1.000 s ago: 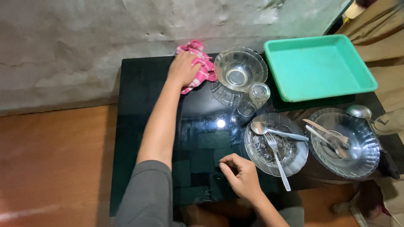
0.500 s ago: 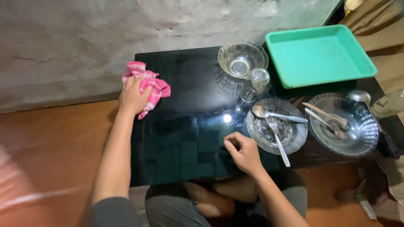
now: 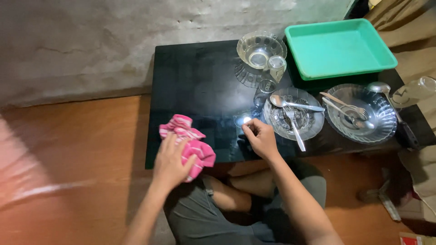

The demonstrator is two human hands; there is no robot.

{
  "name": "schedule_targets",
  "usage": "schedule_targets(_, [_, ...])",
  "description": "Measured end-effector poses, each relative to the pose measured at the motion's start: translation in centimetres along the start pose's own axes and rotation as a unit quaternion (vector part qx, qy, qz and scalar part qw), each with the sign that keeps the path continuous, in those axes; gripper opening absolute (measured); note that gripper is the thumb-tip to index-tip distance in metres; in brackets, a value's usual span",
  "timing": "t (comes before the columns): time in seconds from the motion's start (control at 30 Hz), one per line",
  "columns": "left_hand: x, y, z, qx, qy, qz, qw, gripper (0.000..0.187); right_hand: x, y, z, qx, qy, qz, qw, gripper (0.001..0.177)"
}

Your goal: Wiping a table surface with a cloth and organizing dishes and a tray.

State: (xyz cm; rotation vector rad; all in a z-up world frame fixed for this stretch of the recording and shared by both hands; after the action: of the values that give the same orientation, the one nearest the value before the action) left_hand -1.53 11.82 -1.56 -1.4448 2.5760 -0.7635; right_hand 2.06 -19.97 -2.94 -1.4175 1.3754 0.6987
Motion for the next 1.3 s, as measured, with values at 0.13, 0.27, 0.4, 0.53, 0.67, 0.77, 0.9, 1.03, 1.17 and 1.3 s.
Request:
schedule_targets(0.13, [4.3, -1.2, 2.0, 0.011, 0.019, 0.035, 0.999, 0.06, -0.1, 0.1, -0.2, 0.013, -0.011, -0.004, 1.0, 0.007])
schedule_targets(0.27, [7.1, -4.9, 4.9, 0.023, 0.05, 0.065, 0.996, 0.058, -1.6, 0.8, -0.5, 0.064, 0.051, -0.113, 0.99, 0.01])
schedule_targets(0.4, [7.9, -9.1, 7.4, 0.048, 0.11, 0.103, 0.987, 0.052, -5.7, 2.3, -0.1, 0.021, 0.186, -0.267, 0.945, 0.037])
schedule_targets(0.53, [4.9, -12.2, 10.3, 0.041, 0.344, 0.084, 0.934, 0.048, -3.9, 1.8, 0.9, 0.003, 0.219, -0.29, 0.931, 0.033])
schedule_targets(0.67, [-1.6, -12.5, 7.7, 0.103, 0.403, -0.018, 0.909, 0.03, -1.0, 1.3, 1.7, 0.061, 0.291, -0.286, 0.911, 0.019])
schedule_targets(0.77, [-6.1, -11.7, 4.8, 0.097, 0.212, -0.059, 0.971, 0.028, -5.2, 2.3, 2.9, 0.073, 0.328, -0.257, 0.906, 0.024])
schedule_targets(0.9, [-8.3, -10.1, 4.1, 0.048, 0.12, -0.133, 0.983, 0.03, -9.0, 2.8, 5.3, -0.094, 0.383, -0.183, 0.9, 0.083])
schedule_targets(1.03, [-7.2, -10.3, 3.4, 0.011, 0.114, -0.145, 0.983, 0.031, -6.9, -1.1, 6.0, -0.13, 0.384, -0.154, 0.901, 0.081])
schedule_targets(1.17, [-6.6, -10.5, 2.6, -0.008, 0.103, -0.143, 0.984, 0.032, -3.6, -6.6, 7.2, -0.085, 0.413, -0.114, 0.9, 0.086])
schedule_targets(1.3, [-6.5, -10.2, 2.6, -0.001, 0.1, -0.14, 0.985, 0.029, -2.3, -9.3, 8.0, -0.04, 0.416, -0.111, 0.902, 0.078])
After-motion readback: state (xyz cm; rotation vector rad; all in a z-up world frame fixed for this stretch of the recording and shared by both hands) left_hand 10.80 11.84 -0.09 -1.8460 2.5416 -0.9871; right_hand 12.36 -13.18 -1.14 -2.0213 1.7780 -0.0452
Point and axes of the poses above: each hand's wrist, its own y-axis away from the middle knuckle, its own z-axis out of the palm, x = y × z, the point moved 3 cm from there along -y, towards the middle knuckle, and after that the axes turned 6 degrees about z, right-handed, at the moved point
